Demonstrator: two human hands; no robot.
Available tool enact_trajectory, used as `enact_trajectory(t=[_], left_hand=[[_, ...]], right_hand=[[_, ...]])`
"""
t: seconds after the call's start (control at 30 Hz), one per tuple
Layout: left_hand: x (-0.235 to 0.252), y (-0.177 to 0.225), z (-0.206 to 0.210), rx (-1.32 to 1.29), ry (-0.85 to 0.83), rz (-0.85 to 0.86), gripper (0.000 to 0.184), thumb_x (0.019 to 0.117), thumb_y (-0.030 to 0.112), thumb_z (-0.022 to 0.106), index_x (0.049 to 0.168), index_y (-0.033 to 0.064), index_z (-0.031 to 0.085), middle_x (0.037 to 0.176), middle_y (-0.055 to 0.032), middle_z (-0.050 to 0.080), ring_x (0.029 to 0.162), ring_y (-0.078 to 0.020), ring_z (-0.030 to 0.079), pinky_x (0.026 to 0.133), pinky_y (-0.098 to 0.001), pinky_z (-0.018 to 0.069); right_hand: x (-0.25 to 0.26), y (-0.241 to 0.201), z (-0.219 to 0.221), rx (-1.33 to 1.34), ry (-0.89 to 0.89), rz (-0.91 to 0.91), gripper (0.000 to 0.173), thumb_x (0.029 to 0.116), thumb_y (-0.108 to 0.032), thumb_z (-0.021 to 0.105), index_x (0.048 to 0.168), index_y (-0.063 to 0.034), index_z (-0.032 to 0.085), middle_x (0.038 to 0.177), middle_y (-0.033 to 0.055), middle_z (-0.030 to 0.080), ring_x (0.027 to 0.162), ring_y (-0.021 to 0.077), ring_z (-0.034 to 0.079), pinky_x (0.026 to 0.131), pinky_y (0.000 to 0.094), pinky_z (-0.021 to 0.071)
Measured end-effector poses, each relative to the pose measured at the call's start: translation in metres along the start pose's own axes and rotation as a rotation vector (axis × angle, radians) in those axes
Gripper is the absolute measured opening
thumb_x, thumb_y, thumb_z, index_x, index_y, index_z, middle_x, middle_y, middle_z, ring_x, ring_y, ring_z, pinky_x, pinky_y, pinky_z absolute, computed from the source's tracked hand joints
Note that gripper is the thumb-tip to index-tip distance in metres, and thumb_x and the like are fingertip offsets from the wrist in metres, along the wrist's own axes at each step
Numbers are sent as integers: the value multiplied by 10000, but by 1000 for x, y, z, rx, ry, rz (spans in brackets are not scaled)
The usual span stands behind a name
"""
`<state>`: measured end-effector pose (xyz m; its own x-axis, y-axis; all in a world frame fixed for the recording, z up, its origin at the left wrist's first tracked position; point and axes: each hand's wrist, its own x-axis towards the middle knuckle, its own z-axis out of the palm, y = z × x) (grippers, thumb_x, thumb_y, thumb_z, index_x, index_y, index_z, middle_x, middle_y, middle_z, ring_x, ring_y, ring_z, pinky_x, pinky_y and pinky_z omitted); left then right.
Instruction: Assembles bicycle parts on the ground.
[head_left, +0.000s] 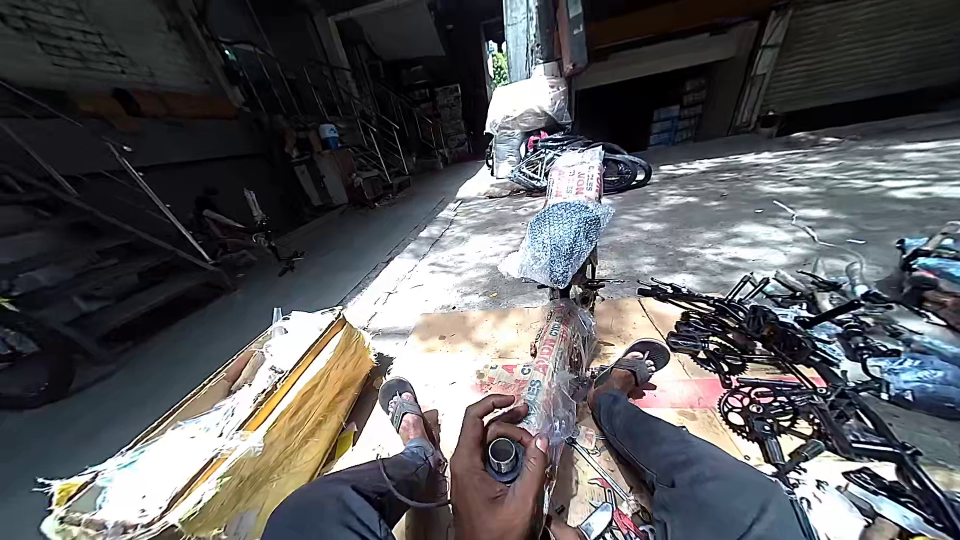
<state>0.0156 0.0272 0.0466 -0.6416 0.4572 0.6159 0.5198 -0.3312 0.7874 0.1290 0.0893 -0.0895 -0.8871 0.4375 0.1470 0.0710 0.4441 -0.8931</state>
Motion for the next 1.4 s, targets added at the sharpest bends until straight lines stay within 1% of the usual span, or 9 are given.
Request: enact_trajectory(t=[0.27,0.33,0.47,0.53,0.7,0.97,1.2,1.3,1.4], left_hand=[[76,-17,-48,-372,-744,-218,576,880,213,729,1396,143,484,958,-141,701,1028,-255,692,958,-423,548],[74,-6,-42,-287,-575,-226,628,893,156,713,1466,148,456,1009,-194,714,1061,-320,688,994,-479,530],[72,9,1,152,39,-169,433,843,226,832,1228,173,642,793,-62,729,653,-200,686,554,-339,563],[93,12,0,157,-68,-230,312,929,242,755,1222,182,667,782,-79,701,581,-196,626,501,-323,516],[189,-24,-15,-424,-784,-267,434,934,225,698,1340,124,582,991,-144,736,858,-148,712,796,-271,577],[232,-16,55,289,-79,-136,389,846,176,747,1219,157,638,872,-52,709,676,-178,657,595,-387,551],[294,-19,80,-215,-613,-390,464,940,121,557,1402,151,531,908,-141,717,781,-168,710,690,-280,584],[301,-39,73,-418,-858,-287,527,905,166,584,1422,191,486,820,-71,707,846,-181,726,986,-408,555],[296,-28,76,-205,-688,-250,519,902,136,585,1414,131,496,873,-130,726,785,-192,733,755,-342,619]], right_hand=[[26,-19,7,67,14,110,498,882,-343,760,1291,-73,673,1138,107,747,1083,219,710,998,489,542],[32,-24,5,59,23,114,509,887,-337,755,1321,-88,663,1153,102,748,1089,223,712,1000,500,541],[46,-38,6,35,115,156,547,867,-381,755,1353,-150,657,1134,76,760,1066,229,723,963,529,554],[59,-40,1,68,116,157,547,869,-403,750,1354,-170,655,1142,40,757,1065,182,718,967,485,560],[102,-49,-22,304,78,133,506,884,-428,759,1283,-132,660,967,58,735,718,173,709,699,421,618],[162,-79,-55,388,195,141,578,847,-485,787,1280,-133,634,861,29,718,589,154,678,584,384,620],[177,-70,-93,766,68,23,406,929,-276,761,1200,-34,580,723,63,640,517,159,620,505,320,583],[174,-60,-94,926,-24,-54,401,922,-238,769,1195,-33,558,716,38,614,508,118,576,483,275,544],[174,-68,-85,769,145,30,532,905,-335,785,1292,-36,577,783,83,652,521,168,607,489,336,567]])
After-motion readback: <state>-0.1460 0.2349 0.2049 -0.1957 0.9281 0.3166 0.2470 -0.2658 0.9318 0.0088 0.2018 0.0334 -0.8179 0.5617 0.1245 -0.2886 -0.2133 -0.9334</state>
